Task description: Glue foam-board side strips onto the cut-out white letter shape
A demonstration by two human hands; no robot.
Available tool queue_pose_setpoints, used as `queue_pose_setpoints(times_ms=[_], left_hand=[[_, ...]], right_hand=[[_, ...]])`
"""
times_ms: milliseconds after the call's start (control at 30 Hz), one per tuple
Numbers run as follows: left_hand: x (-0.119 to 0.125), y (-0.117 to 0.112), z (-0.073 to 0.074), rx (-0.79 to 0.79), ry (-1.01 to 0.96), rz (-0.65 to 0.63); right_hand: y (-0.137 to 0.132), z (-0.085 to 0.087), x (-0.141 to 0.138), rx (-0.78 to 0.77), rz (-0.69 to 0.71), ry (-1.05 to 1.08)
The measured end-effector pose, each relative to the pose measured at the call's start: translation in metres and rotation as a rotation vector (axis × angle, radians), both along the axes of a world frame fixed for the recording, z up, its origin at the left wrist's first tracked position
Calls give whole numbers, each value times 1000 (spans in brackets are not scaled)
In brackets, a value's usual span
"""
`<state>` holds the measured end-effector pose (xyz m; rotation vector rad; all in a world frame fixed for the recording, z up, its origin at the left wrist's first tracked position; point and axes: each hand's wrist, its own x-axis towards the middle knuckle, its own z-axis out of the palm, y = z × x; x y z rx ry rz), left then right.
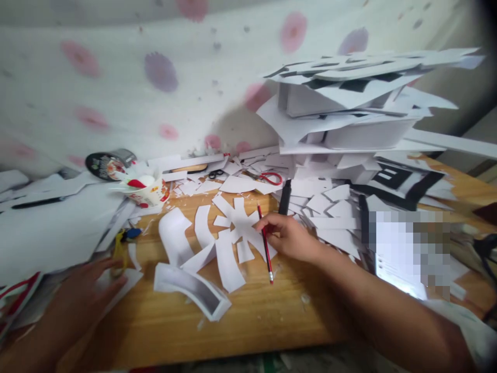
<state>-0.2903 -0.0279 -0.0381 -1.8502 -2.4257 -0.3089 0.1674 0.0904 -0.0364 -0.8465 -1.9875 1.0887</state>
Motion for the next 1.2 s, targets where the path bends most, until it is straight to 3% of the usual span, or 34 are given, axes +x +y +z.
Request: queue_pose_setpoints(times_ms=[100, 200, 433, 767, 1000, 1200], left_hand=[[17, -18, 2, -124, -15, -19], [25, -30, 2, -170, -15, 50], [15, -40, -1, -141, -41, 130], [16, -40, -3, -80, -62, -43], [-10, -16, 14, 131, 99, 159], [-44, 28, 20, -35, 145, 138]], right_hand=[[2, -9, 1, -14, -42, 71], [10, -20, 3, -32, -141, 113], [15, -25, 7, -19, -204, 113], [11, -18, 9, 97, -181, -28], [13, -22, 9, 168, -208, -155], [14, -21, 10, 167, -156, -193]])
